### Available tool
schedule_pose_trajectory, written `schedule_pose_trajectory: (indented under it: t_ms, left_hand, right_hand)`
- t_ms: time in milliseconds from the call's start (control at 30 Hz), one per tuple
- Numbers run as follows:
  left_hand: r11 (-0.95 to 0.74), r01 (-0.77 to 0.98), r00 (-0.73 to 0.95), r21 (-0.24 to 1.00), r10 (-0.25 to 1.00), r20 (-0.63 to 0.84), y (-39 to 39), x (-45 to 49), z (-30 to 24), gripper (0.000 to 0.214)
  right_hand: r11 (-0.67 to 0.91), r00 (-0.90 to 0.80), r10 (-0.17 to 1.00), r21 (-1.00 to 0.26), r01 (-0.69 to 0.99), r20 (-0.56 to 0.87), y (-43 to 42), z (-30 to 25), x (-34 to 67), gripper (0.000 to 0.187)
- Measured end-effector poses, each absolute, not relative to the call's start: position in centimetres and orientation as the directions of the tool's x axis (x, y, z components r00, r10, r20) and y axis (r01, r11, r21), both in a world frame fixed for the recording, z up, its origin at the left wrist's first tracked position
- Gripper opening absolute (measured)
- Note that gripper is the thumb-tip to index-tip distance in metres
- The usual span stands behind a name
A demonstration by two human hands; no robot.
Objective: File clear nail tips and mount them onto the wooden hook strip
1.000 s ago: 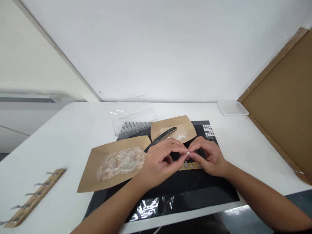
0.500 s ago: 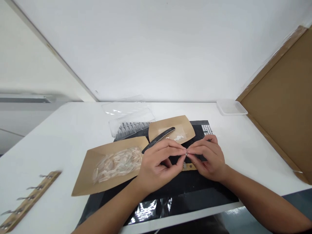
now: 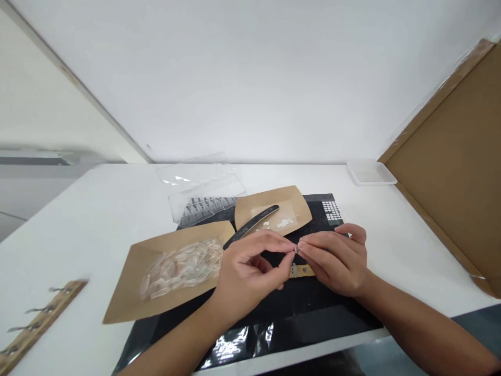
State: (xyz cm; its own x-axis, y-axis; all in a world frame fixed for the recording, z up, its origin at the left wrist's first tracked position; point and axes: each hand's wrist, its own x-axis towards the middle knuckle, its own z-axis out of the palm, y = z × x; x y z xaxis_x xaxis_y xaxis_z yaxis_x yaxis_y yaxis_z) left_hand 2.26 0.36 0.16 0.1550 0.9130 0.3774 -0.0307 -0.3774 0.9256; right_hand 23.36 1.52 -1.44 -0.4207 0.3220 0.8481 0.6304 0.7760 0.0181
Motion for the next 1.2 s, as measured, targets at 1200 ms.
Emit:
schedule_pose_trajectory:
  t_ms: [1200]
  left_hand:
    - [-0.088,-0.099,0.146,0.991,0.984,0.102,0.64,2.3,0.06,0.008]
  right_hand:
    - [0.806,-0.387,0.414,-0.135,0.576,0.824,1.8,-1.26,22.74,0.008]
